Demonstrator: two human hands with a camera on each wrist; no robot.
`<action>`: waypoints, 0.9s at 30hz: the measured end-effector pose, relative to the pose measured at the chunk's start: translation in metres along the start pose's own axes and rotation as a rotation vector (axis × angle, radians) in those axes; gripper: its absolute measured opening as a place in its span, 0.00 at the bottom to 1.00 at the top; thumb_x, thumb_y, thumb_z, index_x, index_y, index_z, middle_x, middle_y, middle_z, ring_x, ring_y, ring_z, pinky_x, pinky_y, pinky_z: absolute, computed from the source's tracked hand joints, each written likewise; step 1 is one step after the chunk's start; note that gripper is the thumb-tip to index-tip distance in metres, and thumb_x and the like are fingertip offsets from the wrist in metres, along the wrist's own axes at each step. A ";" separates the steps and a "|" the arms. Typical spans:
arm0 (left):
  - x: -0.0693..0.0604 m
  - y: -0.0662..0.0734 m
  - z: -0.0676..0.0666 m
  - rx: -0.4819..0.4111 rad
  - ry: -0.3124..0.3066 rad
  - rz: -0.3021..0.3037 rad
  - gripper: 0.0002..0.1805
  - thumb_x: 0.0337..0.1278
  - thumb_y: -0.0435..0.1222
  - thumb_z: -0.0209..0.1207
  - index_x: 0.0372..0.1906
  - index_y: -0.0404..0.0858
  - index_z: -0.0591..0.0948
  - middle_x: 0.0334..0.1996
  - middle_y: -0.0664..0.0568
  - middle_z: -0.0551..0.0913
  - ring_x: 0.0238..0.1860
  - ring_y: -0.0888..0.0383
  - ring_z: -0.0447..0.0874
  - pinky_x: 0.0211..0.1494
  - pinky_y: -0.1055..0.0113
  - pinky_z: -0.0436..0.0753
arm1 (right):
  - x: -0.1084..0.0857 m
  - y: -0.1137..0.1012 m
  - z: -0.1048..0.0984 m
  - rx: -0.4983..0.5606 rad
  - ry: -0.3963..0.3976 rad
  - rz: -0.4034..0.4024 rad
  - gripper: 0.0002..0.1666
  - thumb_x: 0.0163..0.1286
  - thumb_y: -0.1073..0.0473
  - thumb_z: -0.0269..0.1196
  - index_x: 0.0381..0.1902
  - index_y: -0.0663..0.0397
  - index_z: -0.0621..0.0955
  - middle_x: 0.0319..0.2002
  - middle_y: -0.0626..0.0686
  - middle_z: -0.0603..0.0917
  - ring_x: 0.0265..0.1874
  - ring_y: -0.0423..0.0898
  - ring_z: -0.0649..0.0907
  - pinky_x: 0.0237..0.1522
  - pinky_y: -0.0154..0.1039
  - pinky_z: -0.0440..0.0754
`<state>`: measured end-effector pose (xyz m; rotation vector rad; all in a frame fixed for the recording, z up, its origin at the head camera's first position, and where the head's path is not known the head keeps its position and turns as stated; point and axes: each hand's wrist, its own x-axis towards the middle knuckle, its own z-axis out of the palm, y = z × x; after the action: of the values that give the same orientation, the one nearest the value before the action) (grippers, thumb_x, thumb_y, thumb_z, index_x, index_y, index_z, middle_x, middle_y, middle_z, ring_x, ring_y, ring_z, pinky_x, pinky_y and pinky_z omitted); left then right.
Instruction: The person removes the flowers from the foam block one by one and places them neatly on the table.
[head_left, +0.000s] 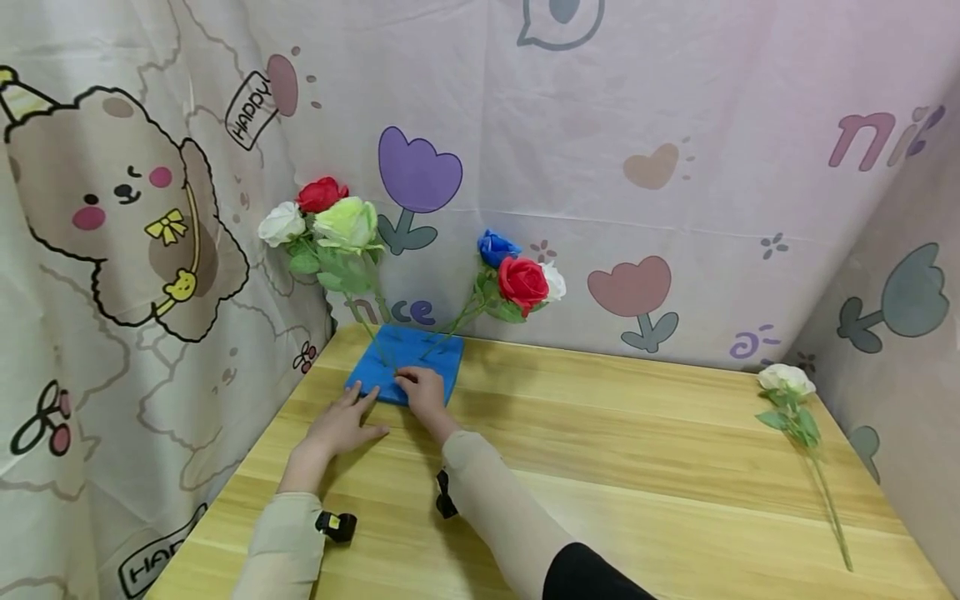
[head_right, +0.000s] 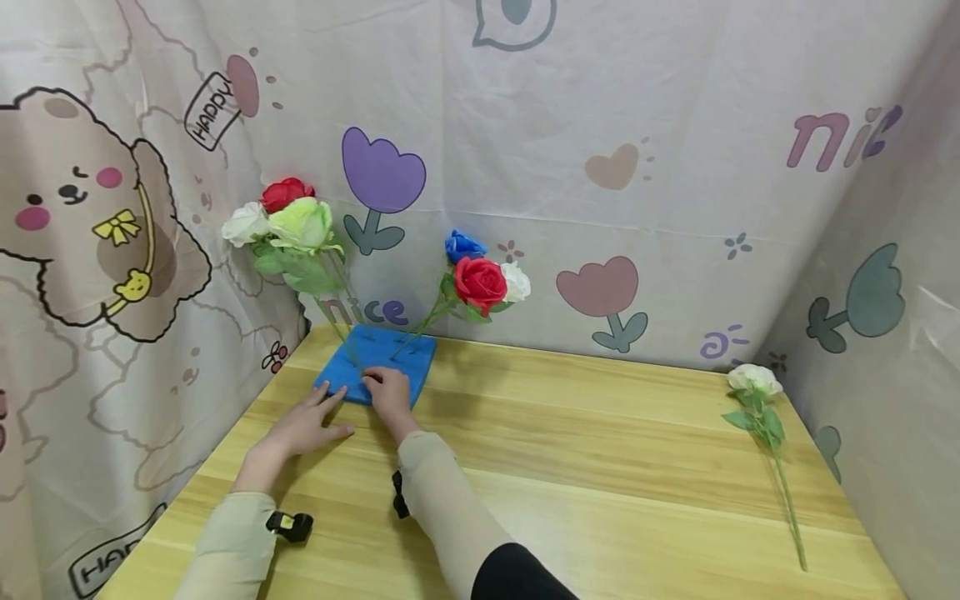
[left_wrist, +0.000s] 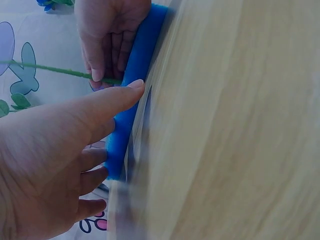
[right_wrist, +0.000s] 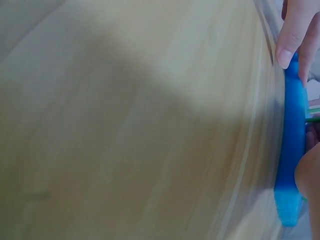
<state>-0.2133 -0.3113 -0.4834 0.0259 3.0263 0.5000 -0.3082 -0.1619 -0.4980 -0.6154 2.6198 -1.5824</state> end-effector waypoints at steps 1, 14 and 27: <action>0.000 0.000 0.000 0.000 -0.002 0.000 0.45 0.62 0.57 0.57 0.76 0.38 0.58 0.75 0.28 0.48 0.74 0.28 0.47 0.70 0.31 0.58 | 0.000 0.002 -0.001 0.013 0.000 -0.003 0.14 0.70 0.56 0.61 0.49 0.51 0.87 0.48 0.49 0.88 0.51 0.46 0.85 0.51 0.37 0.84; 0.000 0.002 -0.001 0.015 0.019 -0.001 0.45 0.61 0.57 0.58 0.75 0.37 0.60 0.74 0.27 0.50 0.73 0.28 0.51 0.68 0.34 0.64 | 0.002 0.012 -0.009 0.114 -0.042 -0.071 0.16 0.71 0.56 0.60 0.52 0.56 0.85 0.49 0.52 0.88 0.53 0.47 0.84 0.52 0.35 0.84; 0.000 0.004 -0.001 0.003 0.009 0.006 0.44 0.61 0.55 0.60 0.74 0.36 0.61 0.74 0.26 0.51 0.73 0.27 0.50 0.69 0.33 0.63 | -0.005 0.012 -0.015 0.192 -0.043 -0.157 0.15 0.71 0.55 0.60 0.47 0.58 0.87 0.43 0.53 0.90 0.44 0.42 0.86 0.44 0.28 0.83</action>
<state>-0.2131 -0.3081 -0.4813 0.0327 3.0365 0.4982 -0.3104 -0.1423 -0.5019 -0.8481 2.4029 -1.8131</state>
